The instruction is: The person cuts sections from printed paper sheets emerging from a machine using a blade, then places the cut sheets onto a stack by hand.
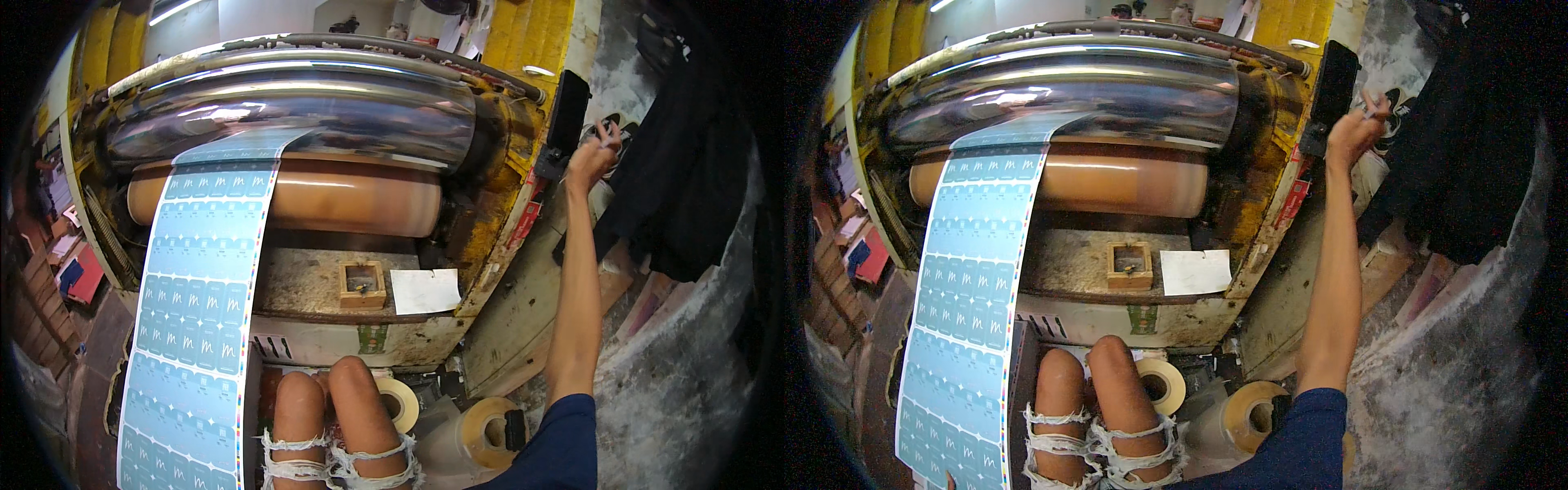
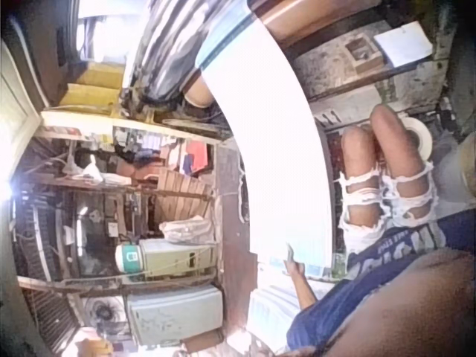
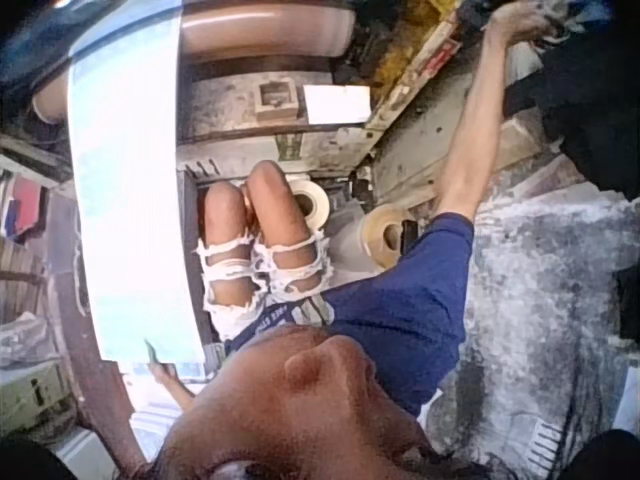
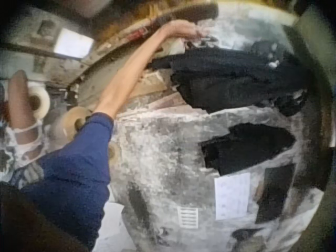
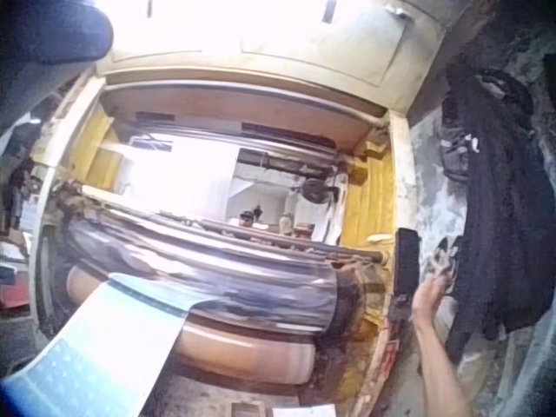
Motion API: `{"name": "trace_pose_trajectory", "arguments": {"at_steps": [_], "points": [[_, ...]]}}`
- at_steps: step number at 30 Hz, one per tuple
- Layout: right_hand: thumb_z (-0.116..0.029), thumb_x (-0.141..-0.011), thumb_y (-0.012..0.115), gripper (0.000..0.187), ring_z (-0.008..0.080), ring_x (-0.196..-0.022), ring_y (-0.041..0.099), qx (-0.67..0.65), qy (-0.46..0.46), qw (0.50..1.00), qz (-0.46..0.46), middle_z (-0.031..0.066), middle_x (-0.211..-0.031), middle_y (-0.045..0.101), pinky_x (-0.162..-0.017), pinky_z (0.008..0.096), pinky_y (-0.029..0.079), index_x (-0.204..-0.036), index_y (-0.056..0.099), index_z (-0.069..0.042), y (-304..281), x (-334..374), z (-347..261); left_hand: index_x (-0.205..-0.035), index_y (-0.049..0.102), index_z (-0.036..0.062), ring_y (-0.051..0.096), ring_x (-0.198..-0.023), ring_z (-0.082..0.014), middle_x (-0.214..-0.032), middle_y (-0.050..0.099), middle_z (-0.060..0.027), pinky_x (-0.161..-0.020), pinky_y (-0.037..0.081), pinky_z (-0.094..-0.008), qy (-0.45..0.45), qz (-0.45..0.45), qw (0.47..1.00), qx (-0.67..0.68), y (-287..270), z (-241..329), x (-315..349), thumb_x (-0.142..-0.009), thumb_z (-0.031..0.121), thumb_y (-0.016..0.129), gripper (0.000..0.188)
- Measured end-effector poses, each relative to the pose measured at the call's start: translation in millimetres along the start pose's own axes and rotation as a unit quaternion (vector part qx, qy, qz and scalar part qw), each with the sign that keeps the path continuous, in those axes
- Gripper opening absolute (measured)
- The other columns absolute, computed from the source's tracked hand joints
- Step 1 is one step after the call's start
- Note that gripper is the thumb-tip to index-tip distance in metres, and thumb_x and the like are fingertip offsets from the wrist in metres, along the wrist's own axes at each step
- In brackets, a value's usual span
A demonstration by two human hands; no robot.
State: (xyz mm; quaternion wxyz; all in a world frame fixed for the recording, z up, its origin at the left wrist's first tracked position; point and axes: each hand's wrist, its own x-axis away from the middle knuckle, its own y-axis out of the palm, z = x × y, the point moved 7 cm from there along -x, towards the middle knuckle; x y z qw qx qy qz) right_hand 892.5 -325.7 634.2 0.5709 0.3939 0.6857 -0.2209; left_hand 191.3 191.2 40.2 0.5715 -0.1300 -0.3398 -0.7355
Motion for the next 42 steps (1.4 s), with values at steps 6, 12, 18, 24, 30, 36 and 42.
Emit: {"name": "trace_pose_trajectory", "arguments": {"at_steps": [6,12,18,24,30,36,42], "points": [[-0.004,-0.084,0.038,0.043,0.0231,-0.1,0.06,-0.068,-0.055,0.992,0.086,0.0151,-0.111,0.069,-0.09,0.0338,0.045,-0.126,0.042,0.0,4,18,-1,-0.135,0.049,0.0009,0.056,-0.113,-0.0269,-0.129,0.056,-0.0145,-0.094,0.051,-0.0421,-0.008,0.028,0.999,-0.019,-34,-9,7,-0.091,0.022,0.067,0.052],[-0.011,-0.089,0.039,0.048,0.0283,-0.102,0.048,-0.023,0.003,0.999,-0.046,0.0116,-0.123,0.063,-0.102,0.0454,0.026,-0.136,0.037,-0.002,32,14,17,-0.134,0.049,0.002,0.061,-0.104,-0.0247,-0.122,0.06,-0.0144,-0.082,0.055,-0.038,-0.029,0.034,0.998,-0.053,-78,-14,19,-0.093,0.022,0.065,0.048],[-0.011,-0.089,0.044,0.038,0.0246,-0.087,0.057,-0.113,-0.055,0.987,0.105,0.0167,-0.104,0.067,-0.083,0.0358,0.042,-0.125,0.048,-0.002,2,-29,23,-0.133,0.05,0.0,0.063,-0.094,-0.022,-0.116,0.062,-0.0127,-0.072,0.056,-0.0338,-0.026,0.062,0.996,-0.062,-68,-33,40,-0.091,0.025,0.067,0.051],[-0.035,-0.1,0.05,0.034,0.008,-0.049,0.047,-0.175,0.224,0.847,-0.448,-0.0002,-0.06,0.052,-0.046,0.0246,0.037,-0.111,0.058,-0.005,44,173,-67,-0.137,0.044,-0.0041,0.055,-0.111,-0.0267,-0.13,0.053,-0.017,-0.089,0.051,-0.0408,-0.053,0.133,0.981,-0.128,-110,-31,98,-0.092,0.031,0.066,0.061],[-0.026,-0.102,0.047,0.031,0.0068,-0.052,0.053,-0.391,0.319,0.577,-0.642,0.007,-0.08,0.065,-0.046,0.0213,0.043,-0.115,0.058,0.0,37,328,-164,-0.135,0.044,-0.0008,0.061,-0.104,-0.0218,-0.116,0.062,-0.012,-0.09,0.051,-0.0389,0.075,0.14,0.982,-0.102,-136,-6,161,-0.084,0.006,0.066,0.057],[-0.026,-0.102,0.044,0.029,0.0104,-0.048,0.057,-0.469,0.345,0.516,-0.628,0.01,-0.077,0.067,-0.043,0.0226,0.044,-0.109,0.056,-0.001,83,397,-223,-0.136,0.044,0.0037,0.062,-0.097,-0.0239,-0.112,0.063,-0.0102,-0.084,0.053,-0.038,0.118,0.13,0.981,-0.086,-177,-22,177,-0.084,0.004,0.066,0.057],[-0.023,-0.101,0.048,0.027,0.0136,-0.045,0.056,-0.464,0.365,0.469,-0.657,0.0095,-0.063,0.061,-0.042,0.0255,0.045,-0.112,0.057,-0.001,57,446,-242,-0.144,0.035,0.0067,0.058,-0.109,-0.029,-0.123,0.059,-0.0132,-0.096,0.047,-0.042,0.093,0.119,0.984,-0.098,-225,-30,202,-0.082,0.003,0.068,0.07]]}}
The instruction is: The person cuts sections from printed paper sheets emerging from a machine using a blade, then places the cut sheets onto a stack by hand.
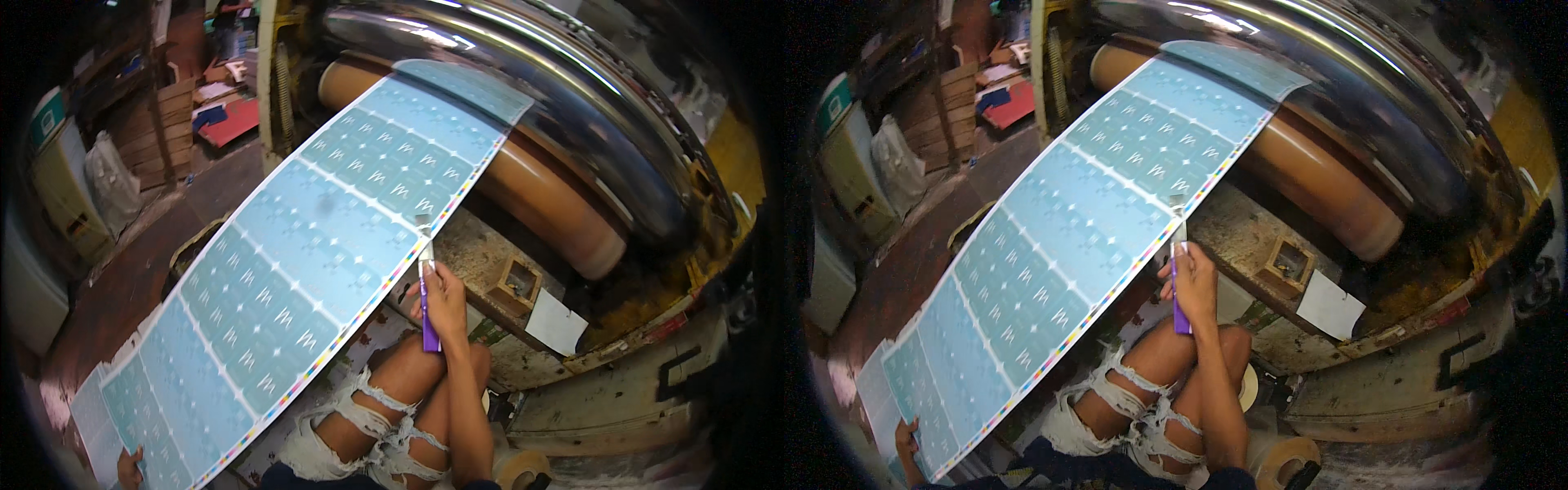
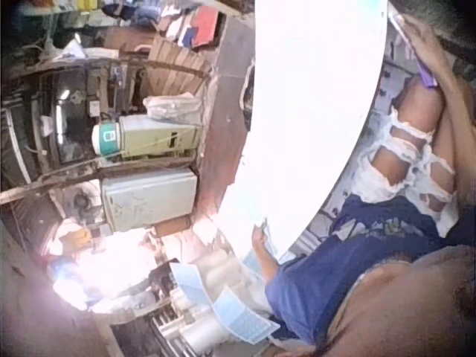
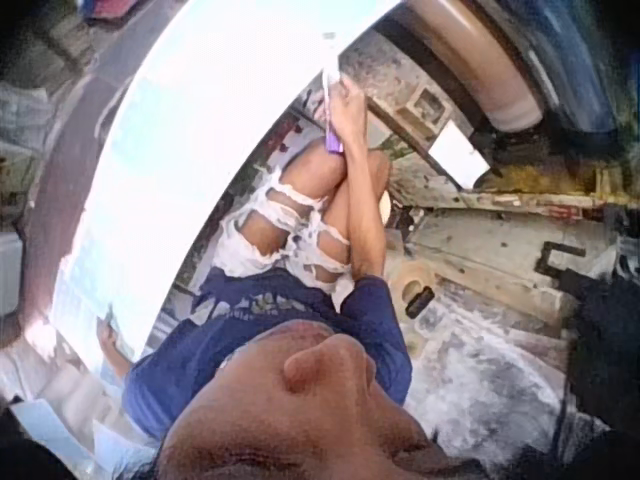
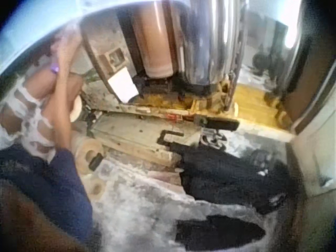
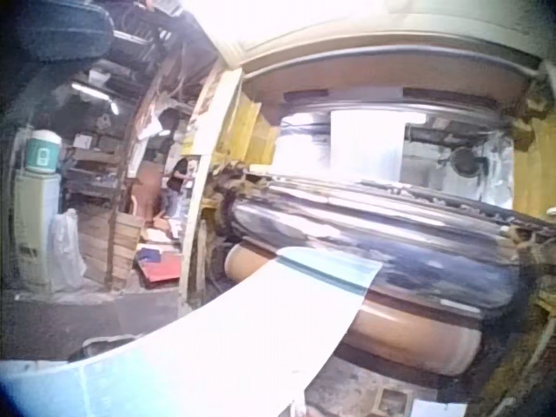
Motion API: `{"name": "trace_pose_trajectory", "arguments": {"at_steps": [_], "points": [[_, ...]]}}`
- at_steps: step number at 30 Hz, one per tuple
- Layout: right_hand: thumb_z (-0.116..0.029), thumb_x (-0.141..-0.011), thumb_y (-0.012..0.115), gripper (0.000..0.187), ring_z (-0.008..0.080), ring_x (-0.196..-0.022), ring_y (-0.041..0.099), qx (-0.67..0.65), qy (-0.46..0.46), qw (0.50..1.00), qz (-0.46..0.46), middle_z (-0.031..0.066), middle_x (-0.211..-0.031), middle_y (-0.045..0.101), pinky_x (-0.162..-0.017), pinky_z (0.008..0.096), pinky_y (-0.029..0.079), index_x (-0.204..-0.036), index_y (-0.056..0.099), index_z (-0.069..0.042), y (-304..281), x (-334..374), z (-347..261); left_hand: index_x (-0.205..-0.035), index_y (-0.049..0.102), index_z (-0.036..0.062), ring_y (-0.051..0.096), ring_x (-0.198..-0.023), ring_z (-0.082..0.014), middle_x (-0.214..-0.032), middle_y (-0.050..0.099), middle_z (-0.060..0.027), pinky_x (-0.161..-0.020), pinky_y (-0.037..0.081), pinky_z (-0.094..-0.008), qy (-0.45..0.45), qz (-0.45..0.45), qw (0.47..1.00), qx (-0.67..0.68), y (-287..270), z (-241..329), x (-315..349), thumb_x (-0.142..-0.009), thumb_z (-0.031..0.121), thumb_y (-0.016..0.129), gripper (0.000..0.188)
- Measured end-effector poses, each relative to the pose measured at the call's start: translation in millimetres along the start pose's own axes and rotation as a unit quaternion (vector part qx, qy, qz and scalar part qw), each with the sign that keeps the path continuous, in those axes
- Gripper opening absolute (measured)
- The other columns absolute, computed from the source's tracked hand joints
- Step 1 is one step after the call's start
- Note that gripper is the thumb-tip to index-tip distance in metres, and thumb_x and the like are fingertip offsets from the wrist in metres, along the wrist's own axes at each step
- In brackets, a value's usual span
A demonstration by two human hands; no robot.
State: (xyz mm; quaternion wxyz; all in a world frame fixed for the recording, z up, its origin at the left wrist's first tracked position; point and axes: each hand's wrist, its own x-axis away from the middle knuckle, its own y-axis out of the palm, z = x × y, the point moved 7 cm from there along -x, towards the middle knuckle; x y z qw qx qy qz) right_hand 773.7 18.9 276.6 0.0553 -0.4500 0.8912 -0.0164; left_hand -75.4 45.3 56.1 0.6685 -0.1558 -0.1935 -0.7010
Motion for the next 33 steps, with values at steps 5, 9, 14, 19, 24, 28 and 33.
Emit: {"name": "trace_pose_trajectory", "arguments": {"at_steps": [5,9,14,19,24,28,33], "points": [[-0.004,-0.085,0.057,0.038,0.0378,-0.072,0.065,0.413,-0.341,0.833,0.142,0.0212,-0.113,0.059,-0.063,0.0442,0.055,-0.123,0.056,-0.005,18,-11,-66,-0.144,0.035,0.0068,0.057,-0.11,-0.0292,-0.124,0.058,-0.0137,-0.097,0.046,-0.0426,-0.074,0.041,0.996,-0.002,59,5,-25,-0.082,0.007,0.068,0.07],[-0.004,-0.077,0.06,0.032,0.0373,-0.077,0.067,0.563,-0.367,0.739,-0.048,0.0187,-0.121,0.057,-0.065,0.0463,0.053,-0.108,0.062,-0.005,63,-60,-28,-0.144,0.035,0.0068,0.056,-0.111,-0.0295,-0.125,0.057,-0.0141,-0.097,0.046,-0.043,-0.112,0.026,0.993,0.002,111,16,-60,-0.082,0.01,0.068,0.071],[0.003,-0.067,0.057,0.034,0.0362,-0.076,0.066,0.54,-0.33,0.771,-0.067,0.0128,-0.095,0.067,-0.063,0.0451,0.053,-0.097,0.067,-0.005,77,-94,-26,-0.144,0.035,0.0068,0.055,-0.112,-0.0297,-0.126,0.056,-0.0146,-0.098,0.045,-0.0435,-0.105,0.015,0.994,0.01,141,28,-76,-0.082,0.014,0.068,0.071],[0.002,-0.064,0.056,0.034,0.0364,-0.078,0.066,0.447,-0.311,0.838,0.016,0.015,-0.085,0.068,-0.071,0.0439,0.054,-0.093,0.072,-0.006,64,-101,-30,-0.144,0.035,0.0068,0.055,-0.114,-0.03,-0.127,0.055,-0.0151,-0.099,0.044,-0.0441,-0.108,0.005,0.994,0.022,163,31,-88,-0.082,0.018,0.068,0.071],[0.001,-0.066,0.055,0.033,0.0377,-0.079,0.065,0.397,-0.248,0.882,0.052,0.0164,-0.087,0.069,-0.074,0.0429,0.054,-0.092,0.073,-0.006,48,-98,-31,-0.145,0.035,0.0069,0.054,-0.115,-0.0303,-0.129,0.054,-0.0156,-0.1,0.043,-0.0446,-0.103,-0.008,0.994,0.028,183,37,-101,-0.082,0.021,0.068,0.072],[0.001,-0.068,0.056,0.027,0.039,-0.079,0.065,0.361,-0.23,0.904,0.015,0.0184,-0.084,0.068,-0.072,0.0442,0.053,-0.088,0.073,-0.005,69,-91,-23,-0.145,0.035,0.0069,0.053,-0.116,-0.0305,-0.13,0.053,-0.016,-0.101,0.043,-0.045,-0.1,-0.008,0.995,0.03,193,42,-101,-0.082,0.024,0.068,0.073],[0.001,-0.066,0.057,0.025,0.0385,-0.076,0.064,0.374,-0.243,0.895,-0.027,0.0191,-0.081,0.067,-0.068,0.0441,0.052,-0.085,0.072,-0.005,94,-78,-24,-0.145,0.035,0.0069,0.052,-0.118,-0.0308,-0.131,0.052,-0.0165,-0.101,0.042,-0.0455,-0.105,-0.023,0.994,0.031,214,40,-110,-0.082,0.028,0.068,0.074]]}}
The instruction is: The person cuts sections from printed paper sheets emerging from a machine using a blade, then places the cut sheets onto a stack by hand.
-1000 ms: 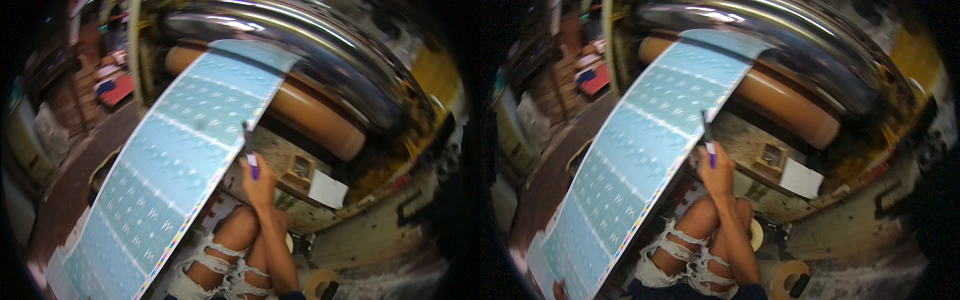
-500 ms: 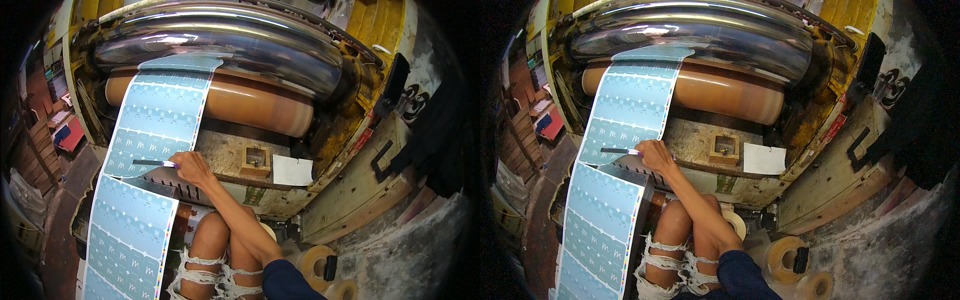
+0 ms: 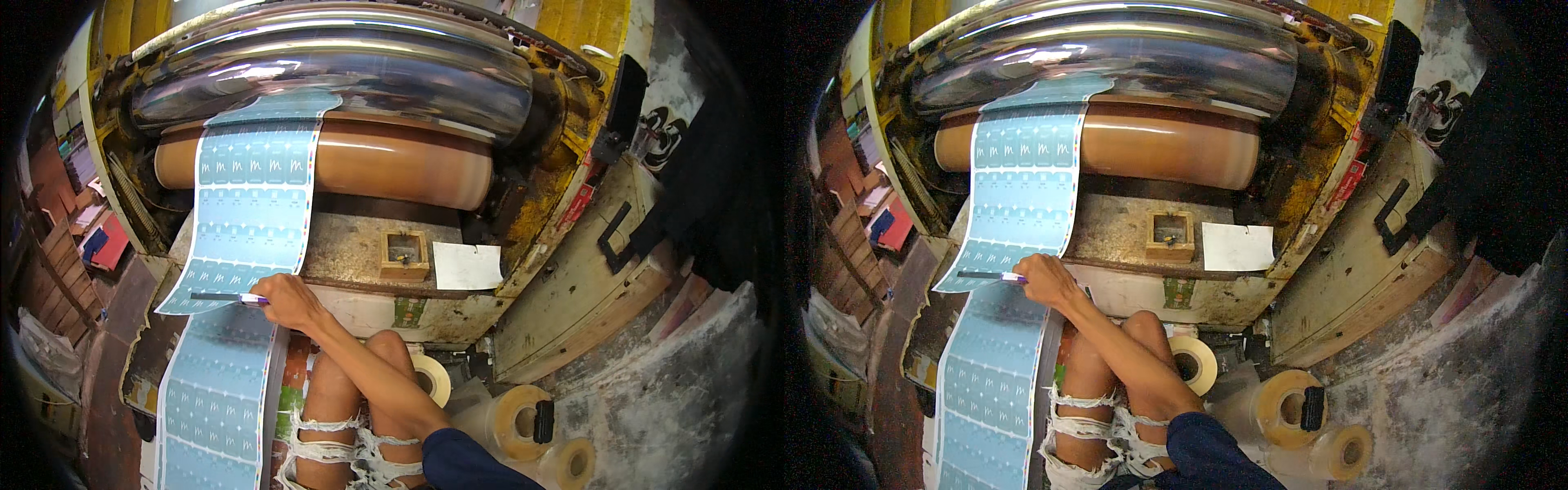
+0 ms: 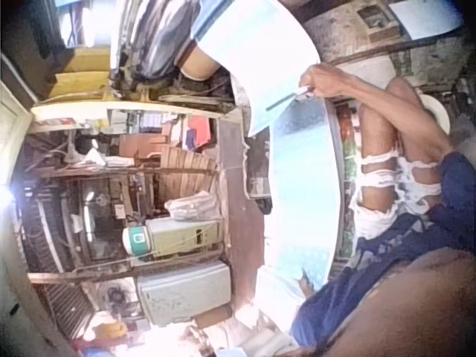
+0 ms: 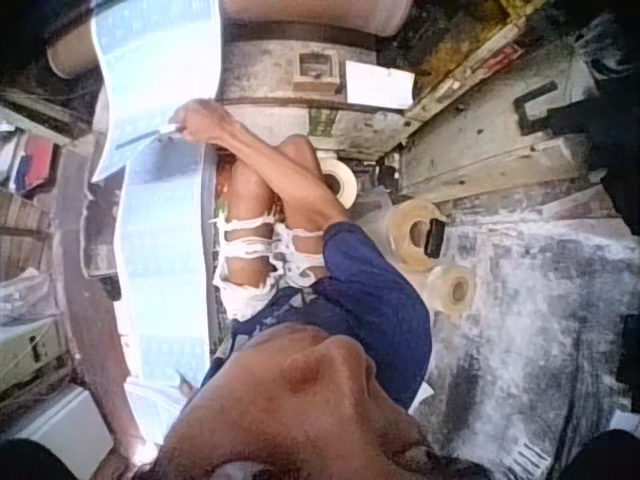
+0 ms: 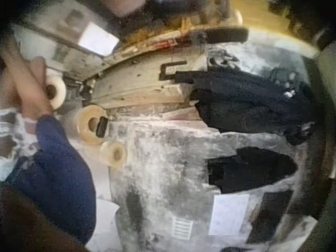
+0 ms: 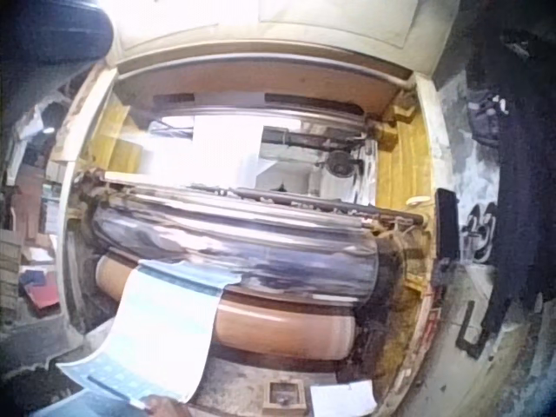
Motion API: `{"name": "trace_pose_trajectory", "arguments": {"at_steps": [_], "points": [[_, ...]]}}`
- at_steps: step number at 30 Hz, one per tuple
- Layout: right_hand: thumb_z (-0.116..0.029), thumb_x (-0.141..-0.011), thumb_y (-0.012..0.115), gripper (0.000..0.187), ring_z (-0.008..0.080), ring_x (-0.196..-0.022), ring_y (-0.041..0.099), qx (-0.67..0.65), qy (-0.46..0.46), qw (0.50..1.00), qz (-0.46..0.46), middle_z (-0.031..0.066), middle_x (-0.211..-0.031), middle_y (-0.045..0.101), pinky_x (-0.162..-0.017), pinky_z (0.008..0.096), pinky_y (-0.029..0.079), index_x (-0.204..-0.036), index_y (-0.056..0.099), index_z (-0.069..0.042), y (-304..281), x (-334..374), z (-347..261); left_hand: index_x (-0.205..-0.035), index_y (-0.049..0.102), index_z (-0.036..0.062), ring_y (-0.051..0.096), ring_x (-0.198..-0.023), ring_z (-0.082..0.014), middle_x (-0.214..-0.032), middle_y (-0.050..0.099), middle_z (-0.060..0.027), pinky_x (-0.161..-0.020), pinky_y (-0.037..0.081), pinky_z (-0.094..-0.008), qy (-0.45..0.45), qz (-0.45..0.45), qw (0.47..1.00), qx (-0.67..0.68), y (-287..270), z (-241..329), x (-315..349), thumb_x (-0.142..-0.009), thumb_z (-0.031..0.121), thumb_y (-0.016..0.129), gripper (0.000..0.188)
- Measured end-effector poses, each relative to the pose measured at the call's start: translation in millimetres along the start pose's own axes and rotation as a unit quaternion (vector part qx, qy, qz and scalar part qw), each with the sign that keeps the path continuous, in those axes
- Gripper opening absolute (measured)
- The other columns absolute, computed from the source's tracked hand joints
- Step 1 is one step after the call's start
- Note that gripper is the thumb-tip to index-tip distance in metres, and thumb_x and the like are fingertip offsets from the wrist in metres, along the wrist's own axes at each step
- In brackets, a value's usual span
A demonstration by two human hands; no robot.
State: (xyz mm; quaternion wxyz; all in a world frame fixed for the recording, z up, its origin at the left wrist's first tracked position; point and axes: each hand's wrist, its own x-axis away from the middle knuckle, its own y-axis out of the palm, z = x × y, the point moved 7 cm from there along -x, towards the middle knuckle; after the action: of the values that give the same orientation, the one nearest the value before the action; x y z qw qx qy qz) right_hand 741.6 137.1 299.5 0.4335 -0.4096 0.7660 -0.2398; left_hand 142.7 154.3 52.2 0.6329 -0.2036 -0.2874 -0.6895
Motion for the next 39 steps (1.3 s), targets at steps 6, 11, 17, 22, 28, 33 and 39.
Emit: {"name": "trace_pose_trajectory", "arguments": {"at_steps": [6,11,17,22,28,33,39], "points": [[0.001,-0.064,0.058,0.016,0.039,-0.074,0.063,-0.061,-0.033,0.998,-0.004,0.0191,-0.077,0.065,-0.066,0.0442,0.051,-0.077,0.067,-0.001,-2,3,-24,-0.145,0.035,0.007,0.051,-0.119,-0.0311,-0.132,0.051,-0.0171,-0.102,0.041,-0.0462,0.002,-0.01,1.0,0.003,13,-1,-5,-0.082,0.033,0.068,0.076],[0.0,-0.062,0.059,0.011,0.0393,-0.073,0.063,-0.064,-0.052,0.995,-0.048,0.0179,-0.073,0.063,-0.066,0.0454,0.05,-0.072,0.063,0.0,11,7,-47,-0.145,0.035,0.007,0.051,-0.121,-0.0314,-0.133,0.05,-0.0176,-0.103,0.04,-0.0467,0.004,-0.022,1.0,0.008,26,-5,-13,-0.082,0.037,0.068,0.077],[-0.001,-0.063,0.06,0.009,0.0385,-0.074,0.063,-0.07,-0.094,0.99,-0.075,0.0176,-0.074,0.064,-0.066,0.0465,0.051,-0.071,0.064,-0.001,31,26,-89,-0.145,0.035,0.007,0.05,-0.122,-0.0317,-0.135,0.049,-0.0182,-0.104,0.039,-0.0473,0.02,-0.043,0.999,0.014,39,-16,-18,-0.082,0.041,0.067,0.079],[-0.003,-0.066,0.062,0.007,0.0385,-0.075,0.064,-0.067,-0.133,0.983,-0.104,0.017,-0.075,0.064,-0.066,0.0461,0.051,-0.072,0.065,-0.002,6,38,-128,-0.145,0.035,0.0071,0.049,-0.124,-0.032,-0.136,0.048,-0.0187,-0.105,0.039,-0.0479,0.05,-0.036,0.998,0.033,34,-22,-12,-0.082,0.045,0.067,0.081],[-0.004,-0.067,0.06,0.006,0.0365,-0.075,0.065,-0.03,-0.152,0.966,-0.206,0.0155,-0.075,0.064,-0.066,0.0469,0.052,-0.071,0.065,-0.002,17,65,-153,-0.145,0.035,0.0071,0.048,-0.125,-0.0324,-0.138,0.047,-0.0193,-0.106,0.038,-0.0485,0.082,-0.047,0.995,0.044,44,-31,-12,-0.082,0.05,0.067,0.083],[-0.005,-0.07,0.061,0.005,0.0377,-0.075,0.064,-0.071,-0.196,0.948,-0.24,0.0186,-0.074,0.063,-0.066,0.0454,0.051,-0.069,0.064,-0.001,26,76,-189,-0.145,0.035,0.0071,0.047,-0.127,-0.0326,-0.139,0.046,-0.0198,-0.107,0.037,-0.049,0.161,-0.069,0.982,0.066,63,-20,-21,-0.082,0.053,0.067,0.085],[-0.006,-0.071,0.062,0.004,0.0364,-0.076,0.064,-0.114,-0.252,0.924,-0.263,0.0177,-0.074,0.061,-0.067,0.0453,0.05,-0.07,0.062,-0.003,52,125,-225,-0.142,0.037,0.0032,0.05,-0.122,-0.031,-0.134,0.05,-0.0179,-0.104,0.04,-0.0469,0.142,-0.152,0.974,0.091,148,8,-17,-0.084,0.041,0.067,0.076]]}}
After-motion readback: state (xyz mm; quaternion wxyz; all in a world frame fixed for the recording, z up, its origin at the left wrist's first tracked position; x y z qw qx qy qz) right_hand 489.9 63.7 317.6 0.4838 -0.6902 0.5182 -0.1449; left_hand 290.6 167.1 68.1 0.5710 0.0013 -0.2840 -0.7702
